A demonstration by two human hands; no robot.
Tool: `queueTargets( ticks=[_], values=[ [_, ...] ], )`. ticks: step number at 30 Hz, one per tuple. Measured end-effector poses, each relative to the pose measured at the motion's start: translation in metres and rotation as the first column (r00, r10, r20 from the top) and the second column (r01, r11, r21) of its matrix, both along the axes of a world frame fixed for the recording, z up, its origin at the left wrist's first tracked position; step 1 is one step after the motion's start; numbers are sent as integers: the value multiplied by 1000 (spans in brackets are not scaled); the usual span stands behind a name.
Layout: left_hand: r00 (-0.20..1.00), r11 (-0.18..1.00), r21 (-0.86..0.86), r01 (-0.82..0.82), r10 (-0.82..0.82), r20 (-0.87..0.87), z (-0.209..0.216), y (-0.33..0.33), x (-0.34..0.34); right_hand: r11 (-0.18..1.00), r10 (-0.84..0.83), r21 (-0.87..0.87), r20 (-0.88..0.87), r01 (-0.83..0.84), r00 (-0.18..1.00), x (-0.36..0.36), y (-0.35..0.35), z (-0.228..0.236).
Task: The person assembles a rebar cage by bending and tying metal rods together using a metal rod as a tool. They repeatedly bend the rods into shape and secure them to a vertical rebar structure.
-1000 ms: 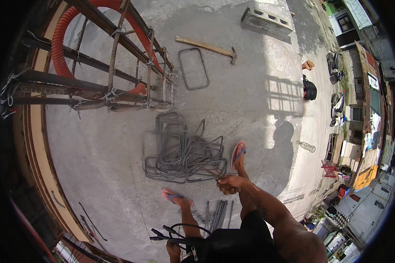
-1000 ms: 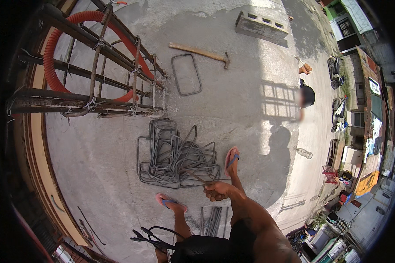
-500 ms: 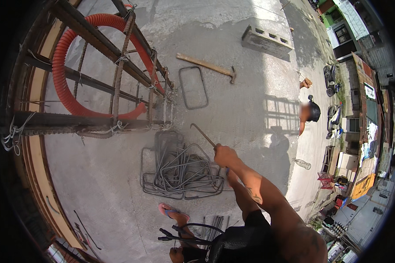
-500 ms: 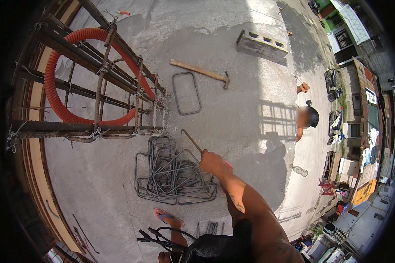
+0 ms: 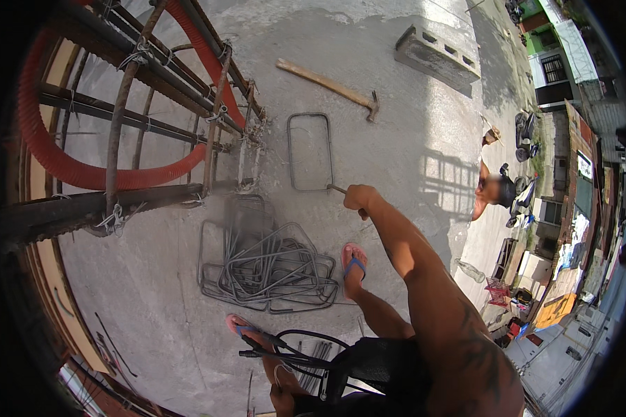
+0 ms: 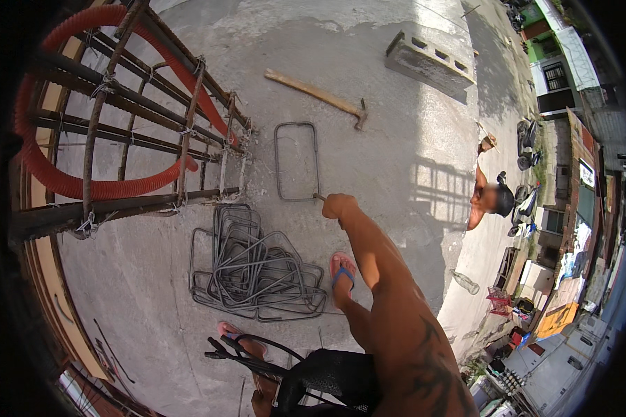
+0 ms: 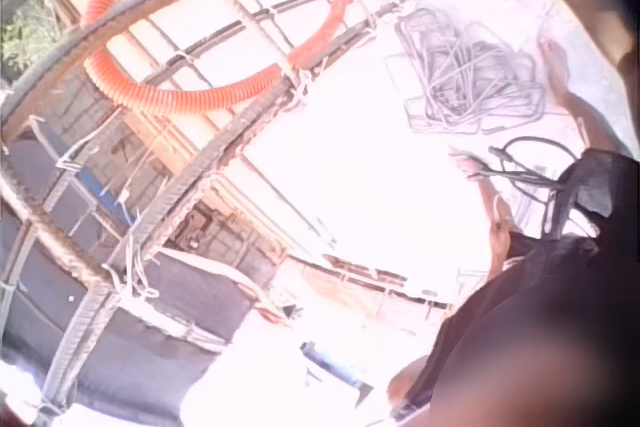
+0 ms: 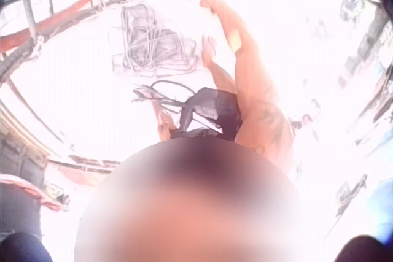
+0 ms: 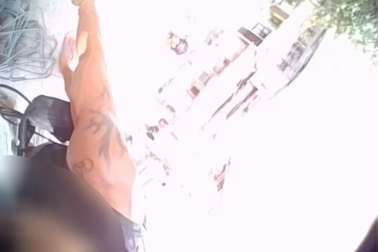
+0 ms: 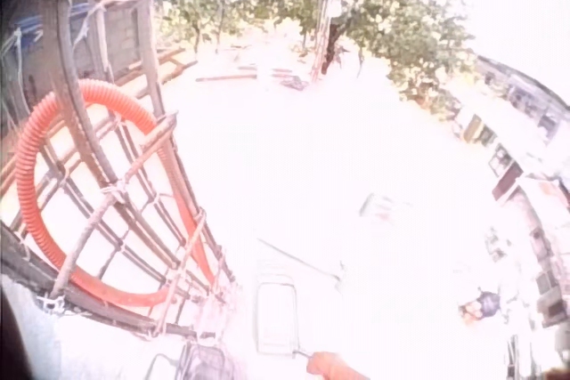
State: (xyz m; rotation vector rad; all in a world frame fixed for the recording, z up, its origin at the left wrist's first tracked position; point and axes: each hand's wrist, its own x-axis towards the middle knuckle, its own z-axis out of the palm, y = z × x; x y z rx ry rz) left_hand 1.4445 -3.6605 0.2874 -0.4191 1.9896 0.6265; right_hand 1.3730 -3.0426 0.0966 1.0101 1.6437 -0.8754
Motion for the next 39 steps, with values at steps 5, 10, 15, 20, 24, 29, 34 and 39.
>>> queueTargets(
  ticks=[5, 10, 15, 20, 24, 29, 34, 39],
  values=[
    [977, 993, 9, 115, -111, -180, 17, -23, -35, 903, -55, -400, 252, 156, 966, 93, -83, 2],
    [968, 993, 15, 118, -111, -224, 28, -102, -84, 716, -182, -596, 345, 365, 921, 166, -192, 30],
    [936, 976, 168, 142, -77, -342, 35, -175, -168, 489, -589, -524, 392, 698, 707, 176, -334, 100],
    [894, 972, 218, 83, 24, -447, 72, -279, -229, 121, -875, -435, 378, 892, 303, 174, -444, 138],
    [849, 978, 207, 39, 77, -523, 91, -377, -220, -83, -926, -478, 361, 875, 110, 188, -471, 157],
    [755, 989, 33, 147, -90, -650, 93, -420, -161, -165, -848, -514, 510, 842, 145, 232, -473, 202],
    [866, 994, 1, 112, -97, -491, 109, -350, -109, -350, -853, -565, 522, 748, -5, 276, -479, 252],
    [915, 987, 140, 82, -19, -404, 138, -277, -90, -399, -844, -602, 536, 692, -20, 250, -478, 255]
  ],
)
